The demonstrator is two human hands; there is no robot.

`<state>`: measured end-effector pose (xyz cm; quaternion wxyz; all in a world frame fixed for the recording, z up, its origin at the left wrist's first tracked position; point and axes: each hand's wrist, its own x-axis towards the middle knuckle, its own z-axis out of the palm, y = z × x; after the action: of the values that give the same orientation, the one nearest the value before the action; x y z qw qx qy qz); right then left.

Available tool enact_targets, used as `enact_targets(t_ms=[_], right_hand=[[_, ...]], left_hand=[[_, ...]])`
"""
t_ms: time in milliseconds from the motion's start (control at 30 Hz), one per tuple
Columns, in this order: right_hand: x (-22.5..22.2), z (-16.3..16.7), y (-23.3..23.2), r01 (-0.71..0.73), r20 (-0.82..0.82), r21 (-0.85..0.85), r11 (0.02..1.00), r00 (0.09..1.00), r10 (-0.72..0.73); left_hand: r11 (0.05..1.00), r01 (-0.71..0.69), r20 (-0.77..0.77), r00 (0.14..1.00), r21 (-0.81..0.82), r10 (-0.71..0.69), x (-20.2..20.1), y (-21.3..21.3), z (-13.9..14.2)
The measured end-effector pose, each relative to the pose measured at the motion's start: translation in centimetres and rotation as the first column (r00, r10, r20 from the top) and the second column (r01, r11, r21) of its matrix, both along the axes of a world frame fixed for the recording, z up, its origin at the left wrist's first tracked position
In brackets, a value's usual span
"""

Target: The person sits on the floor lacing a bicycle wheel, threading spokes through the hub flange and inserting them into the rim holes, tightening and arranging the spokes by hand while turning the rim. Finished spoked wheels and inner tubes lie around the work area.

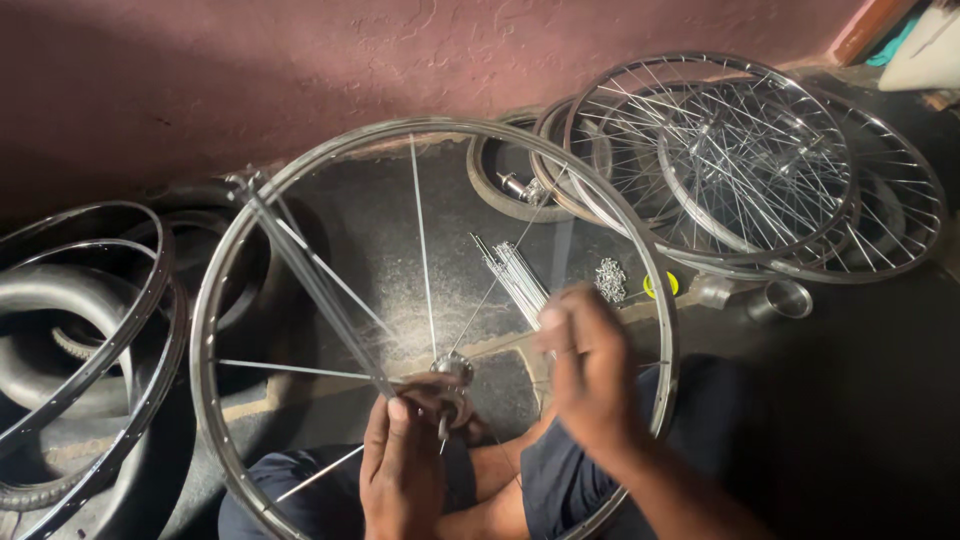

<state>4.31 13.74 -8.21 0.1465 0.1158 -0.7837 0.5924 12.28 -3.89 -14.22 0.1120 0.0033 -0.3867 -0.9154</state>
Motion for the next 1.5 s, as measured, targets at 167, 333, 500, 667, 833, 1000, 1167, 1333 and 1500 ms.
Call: enact_targets(t_ms=[167,333,500,667,833,1000,1167,1333,1500], right_hand=[[0.4,0.5,1.8,-0.100,-0.048,-0.271,0.957,0.995,0.090],[2.8,-0.2,0.6,-0.184,-0.279,-0.192,0.964,0.952,0.126],[3.0,0.0,-0.2,-0.111,-0.433,0.060,0.992,0.892,0.126],[2.8,0.0,-0.3,-0.186,-0.495,0.111,0.976,0.842,0.217],[2.7,0.6,0.0,-0.207,-0.508,0.183,0.961,0.817,0.273],[2.7,2.0,-0.9,-0.142,-0.453,0.519,0.843,0.791,0.412],[1.2,2.7,-1.8,0.067,-0.438,0.620,0.781,0.857,0.273],[0.8,4.2,-1.8,-0.248,-0.233,0.408,0.878,0.902,0.363],[0.3,6.3,-2.7,-0.572,-0.109,0.320,0.756,0.770,0.629]], left_hand=[[0.994,0.022,-0.066,0.998,0.106,-0.015,1.0,0.2,-0.9],[0.995,-0.005,-0.108,0.994,0.103,0.017,1.5,0.5,-1.5],[0.996,-0.034,-0.100,0.994,0.077,0.042,1.5,0.4,-1.8],[0.992,0.007,-0.089,0.996,0.126,0.005,1.4,0.2,-1.7],[0.996,0.014,-0.108,0.994,0.091,-0.004,1.3,0.3,-1.6],[0.997,-0.020,-0.075,0.997,0.073,0.025,1.4,0.6,-1.7],[0.998,-0.059,-0.104,0.993,0.035,0.062,1.5,0.7,-1.7],[0.997,-0.048,-0.170,0.985,-0.068,0.036,2.1,1.2,-1.3],[0.978,-0.016,-0.055,0.998,-0.207,0.005,2.5,0.6,-1.2]])
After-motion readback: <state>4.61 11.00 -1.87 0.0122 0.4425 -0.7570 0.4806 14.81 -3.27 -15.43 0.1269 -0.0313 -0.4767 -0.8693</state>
